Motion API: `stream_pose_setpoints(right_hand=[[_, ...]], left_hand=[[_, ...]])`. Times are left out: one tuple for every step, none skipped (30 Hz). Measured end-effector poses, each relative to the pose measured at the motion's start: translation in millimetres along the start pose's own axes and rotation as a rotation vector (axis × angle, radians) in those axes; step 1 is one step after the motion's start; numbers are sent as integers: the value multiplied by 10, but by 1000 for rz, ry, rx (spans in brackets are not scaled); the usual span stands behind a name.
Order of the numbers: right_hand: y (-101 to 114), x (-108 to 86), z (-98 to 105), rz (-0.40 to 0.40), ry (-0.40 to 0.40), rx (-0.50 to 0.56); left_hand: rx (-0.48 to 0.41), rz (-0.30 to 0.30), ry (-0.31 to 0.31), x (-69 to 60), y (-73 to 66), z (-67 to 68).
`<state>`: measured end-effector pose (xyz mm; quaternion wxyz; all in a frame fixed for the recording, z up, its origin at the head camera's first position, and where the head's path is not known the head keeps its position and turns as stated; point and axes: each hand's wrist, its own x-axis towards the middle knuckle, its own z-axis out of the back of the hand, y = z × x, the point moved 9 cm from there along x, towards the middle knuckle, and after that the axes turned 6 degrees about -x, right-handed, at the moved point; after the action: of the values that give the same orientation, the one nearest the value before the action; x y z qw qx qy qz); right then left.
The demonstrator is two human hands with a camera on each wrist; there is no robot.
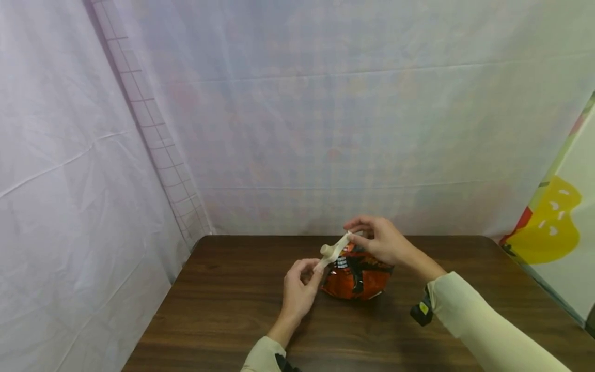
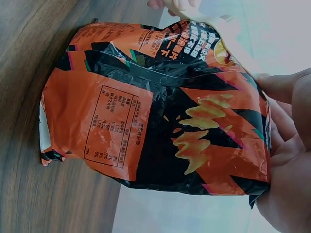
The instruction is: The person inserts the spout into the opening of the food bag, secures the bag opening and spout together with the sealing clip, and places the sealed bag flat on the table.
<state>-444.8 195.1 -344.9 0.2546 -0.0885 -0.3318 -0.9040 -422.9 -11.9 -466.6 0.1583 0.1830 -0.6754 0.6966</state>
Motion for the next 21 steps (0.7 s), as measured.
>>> stream_pose_setpoints(right_hand=[[5,2,4,2,-1,-1],[7,5,8,3,-2,-5],[11,6,12,4,-3,-9],[15,7,15,5,-2,-13],[19,7,18,7,-2,-18],[24,7,21,8,0,-25],[30,7,23,11,3,-30],[36,6,25,14,6,-36],[43,5,26,16,10,-40],[50,4,28,19,13,-45],[55,3,29,21,16,-49],[59,2,30,22,19,-52],[62,-1,32,24,21,-58],[63,-3,34,26,23,-64],[61,-5,38,23,22,-70],[58,-9,43,24,21,-80],[56,-14,49,24,19,-87],[56,-21,56,30,16,-95],[56,-28,63,36,11,-106],[55,-36,72,40,6,-117],[50,-46,80,44,1,-126]], left_hand=[[1,14,14,-1,12,-13],[3,31,31,-3,27,-30],[9,46,50,-5,39,-50],[14,60,70,-7,49,-71],[24,73,87,-10,55,-92],[41,87,103,-10,62,-113],[57,89,112,-9,56,-130],[66,86,118,-6,44,-144],[76,81,119,-1,28,-156],[81,73,116,7,12,-165],[88,69,112,15,-2,-172],[91,63,107,24,-15,-179],[90,59,103,32,-28,-185],[88,58,100,38,-36,-189],[88,59,98,45,-41,-192],[85,61,96,50,-45,-195],[82,65,96,53,-48,-196],[78,68,95,55,-45,-197],[70,73,96,56,-43,-198],[65,74,96,56,-37,-200],[54,76,96,57,-33,-201]])
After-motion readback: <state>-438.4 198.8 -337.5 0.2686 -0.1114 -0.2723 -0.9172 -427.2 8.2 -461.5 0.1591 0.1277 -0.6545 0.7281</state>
